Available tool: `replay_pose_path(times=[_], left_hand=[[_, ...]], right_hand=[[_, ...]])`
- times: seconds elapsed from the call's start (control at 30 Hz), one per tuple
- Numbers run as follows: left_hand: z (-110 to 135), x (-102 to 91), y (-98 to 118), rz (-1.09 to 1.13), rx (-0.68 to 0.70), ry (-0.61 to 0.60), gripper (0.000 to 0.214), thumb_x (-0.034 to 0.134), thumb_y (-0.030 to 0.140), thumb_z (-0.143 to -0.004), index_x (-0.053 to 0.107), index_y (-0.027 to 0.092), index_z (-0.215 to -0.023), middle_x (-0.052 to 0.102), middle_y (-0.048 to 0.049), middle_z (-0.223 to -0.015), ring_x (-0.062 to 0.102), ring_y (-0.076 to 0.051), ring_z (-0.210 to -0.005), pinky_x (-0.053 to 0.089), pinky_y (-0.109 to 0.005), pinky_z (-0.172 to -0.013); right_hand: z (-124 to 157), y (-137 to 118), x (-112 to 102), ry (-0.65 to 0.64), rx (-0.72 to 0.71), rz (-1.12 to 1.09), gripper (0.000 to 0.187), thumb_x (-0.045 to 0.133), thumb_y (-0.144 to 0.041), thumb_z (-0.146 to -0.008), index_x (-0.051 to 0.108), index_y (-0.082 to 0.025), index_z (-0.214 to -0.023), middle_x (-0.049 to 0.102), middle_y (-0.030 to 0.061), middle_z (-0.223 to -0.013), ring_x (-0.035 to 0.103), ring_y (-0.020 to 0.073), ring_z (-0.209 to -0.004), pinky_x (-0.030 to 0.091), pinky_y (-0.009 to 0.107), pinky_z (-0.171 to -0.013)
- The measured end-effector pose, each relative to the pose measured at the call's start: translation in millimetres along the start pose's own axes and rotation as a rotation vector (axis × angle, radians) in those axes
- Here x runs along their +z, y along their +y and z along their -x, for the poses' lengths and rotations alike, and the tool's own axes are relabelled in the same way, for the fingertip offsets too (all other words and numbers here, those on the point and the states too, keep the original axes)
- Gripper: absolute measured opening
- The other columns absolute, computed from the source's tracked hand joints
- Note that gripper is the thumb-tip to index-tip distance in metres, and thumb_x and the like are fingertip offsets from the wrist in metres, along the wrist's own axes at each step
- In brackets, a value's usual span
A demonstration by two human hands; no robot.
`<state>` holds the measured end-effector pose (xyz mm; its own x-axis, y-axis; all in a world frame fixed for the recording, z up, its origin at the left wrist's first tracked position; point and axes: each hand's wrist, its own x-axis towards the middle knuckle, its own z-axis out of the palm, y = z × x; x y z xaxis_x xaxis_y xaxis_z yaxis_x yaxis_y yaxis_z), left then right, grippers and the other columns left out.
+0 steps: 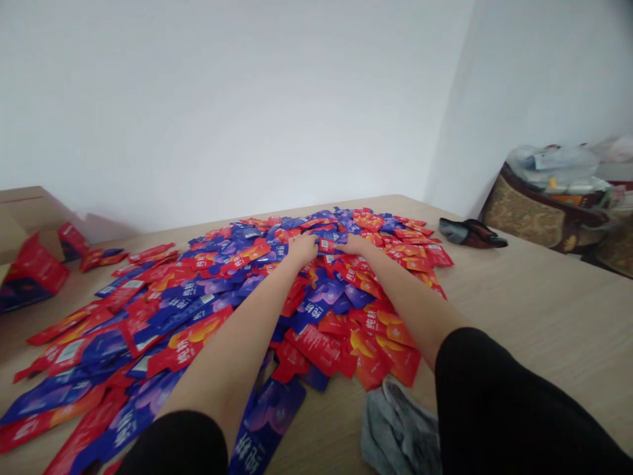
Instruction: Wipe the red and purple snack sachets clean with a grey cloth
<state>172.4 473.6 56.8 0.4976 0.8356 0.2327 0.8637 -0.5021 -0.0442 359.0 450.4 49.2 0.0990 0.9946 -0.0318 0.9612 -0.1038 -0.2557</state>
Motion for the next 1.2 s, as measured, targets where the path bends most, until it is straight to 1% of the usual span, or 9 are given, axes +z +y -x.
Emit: replay_pose_path(times=[0.17, 0.33, 0.43, 0.57, 0.7, 0.8, 0.93, 1.1, 1.2], left_hand=[[-15.0, 23.2, 24.6, 0.009, -0.04, 0.005, 0.036, 0.06, 0.036, -0.094, 0.057, 0.017, -0.125, 0.059, -0.0098, -0.125, 0.061, -0.023, -0.107, 0.054, -0.045, -0.09], [-3.1, 23.2, 26.5, 0.038, -0.049, 0.044, 0.038, 0.054, 0.036, -0.096, 0.055, 0.017, -0.129, 0.055, -0.0125, -0.132, 0.055, -0.028, -0.12, 0.045, -0.051, -0.1], [2.6, 12.2, 20.5, 0.082, -0.085, 0.069, 0.048, 0.047, 0.036, -0.097, 0.042, 0.019, -0.142, 0.048, -0.0185, -0.139, 0.047, -0.033, -0.13, 0.038, -0.052, -0.104], [7.8, -14.8, 13.4, 0.152, -0.051, 0.104, 0.072, 0.059, 0.041, -0.089, 0.026, 0.025, -0.151, 0.036, -0.017, -0.152, 0.04, -0.037, -0.136, 0.034, -0.054, -0.107], [29.7, -56.9, 6.5, 0.215, 0.044, 0.158, 0.064, 0.058, 0.032, -0.089, 0.033, 0.02, -0.147, 0.046, -0.0156, -0.147, 0.044, -0.033, -0.133, 0.037, -0.048, -0.106], [69.7, -91.8, -3.9, 0.259, 0.16, 0.142, 0.043, 0.056, 0.027, -0.091, 0.051, 0.02, -0.133, 0.066, -0.0079, -0.122, 0.062, -0.023, -0.11, 0.047, -0.033, -0.094], [152.8, -125.5, -19.7, 0.258, 0.255, 0.155, 0.025, 0.054, 0.028, -0.093, 0.062, 0.019, -0.115, 0.072, -0.0042, -0.1, 0.068, -0.02, -0.091, 0.05, -0.027, -0.08], [276.6, -140.9, -21.5, 0.04, 0.447, 0.269, 0.025, 0.044, 0.016, -0.093, 0.066, 0.019, -0.105, 0.073, -0.0034, -0.086, 0.067, -0.017, -0.076, 0.05, -0.026, -0.071], [349.2, -139.6, -4.3, -0.108, 0.513, 0.195, 0.02, 0.047, 0.009, -0.088, 0.065, 0.017, -0.094, 0.07, -0.0022, -0.076, 0.063, -0.015, -0.062, 0.048, -0.026, -0.06]], right_hand=[[-23.6, -4.9, 11.6, 0.014, 0.046, -0.014, 0.039, 0.059, -0.041, -0.094, 0.059, -0.015, -0.122, 0.062, 0.0105, -0.122, 0.062, 0.0218, -0.105, 0.053, 0.043, -0.089], [-27.0, -4.3, 13.3, 0.114, 0.06, -0.068, 0.038, 0.061, -0.037, -0.093, 0.058, -0.015, -0.124, 0.06, 0.0106, -0.124, 0.061, 0.0223, -0.106, 0.053, 0.043, -0.089], [-16.7, 5.1, 3.4, 0.182, 0.021, -0.125, 0.039, 0.061, -0.038, -0.092, 0.058, -0.015, -0.124, 0.059, 0.011, -0.125, 0.061, 0.0227, -0.107, 0.053, 0.044, -0.09], [6.3, 5.1, -22.4, 0.257, -0.107, -0.205, 0.032, 0.054, -0.03, -0.096, 0.06, -0.017, -0.125, 0.062, 0.0099, -0.128, 0.06, 0.0227, -0.113, 0.047, 0.044, -0.099], [42.7, -16.2, -49.1, 0.296, -0.273, -0.278, 0.038, 0.044, -0.014, -0.094, 0.065, -0.016, -0.126, 0.067, 0.0093, -0.124, 0.059, 0.0209, -0.115, 0.041, 0.036, -0.105], [81.2, -35.7, -61.7, 0.291, -0.396, -0.333, 0.037, 0.048, -0.014, -0.091, 0.067, -0.016, -0.124, 0.07, 0.0077, -0.12, 0.063, 0.02, -0.109, 0.043, 0.035, -0.103], [148.0, -58.0, -61.2, 0.228, -0.602, -0.496, 0.035, 0.053, -0.013, -0.087, 0.072, -0.019, -0.116, 0.074, 0.0036, -0.11, 0.067, 0.0184, -0.103, 0.049, 0.033, -0.097], [242.4, -81.4, -28.5, 0.214, -0.924, -0.558, 0.035, 0.05, -0.013, -0.089, 0.074, -0.027, -0.111, 0.074, 0.001, -0.111, 0.067, 0.0174, -0.105, 0.051, 0.034, -0.097], [291.4, -94.9, 5.6, 0.256, -1.015, -0.4, 0.039, 0.046, -0.008, -0.089, 0.074, -0.028, -0.109, 0.07, 0.004, -0.117, 0.063, 0.0181, -0.11, 0.049, 0.037, -0.098]])
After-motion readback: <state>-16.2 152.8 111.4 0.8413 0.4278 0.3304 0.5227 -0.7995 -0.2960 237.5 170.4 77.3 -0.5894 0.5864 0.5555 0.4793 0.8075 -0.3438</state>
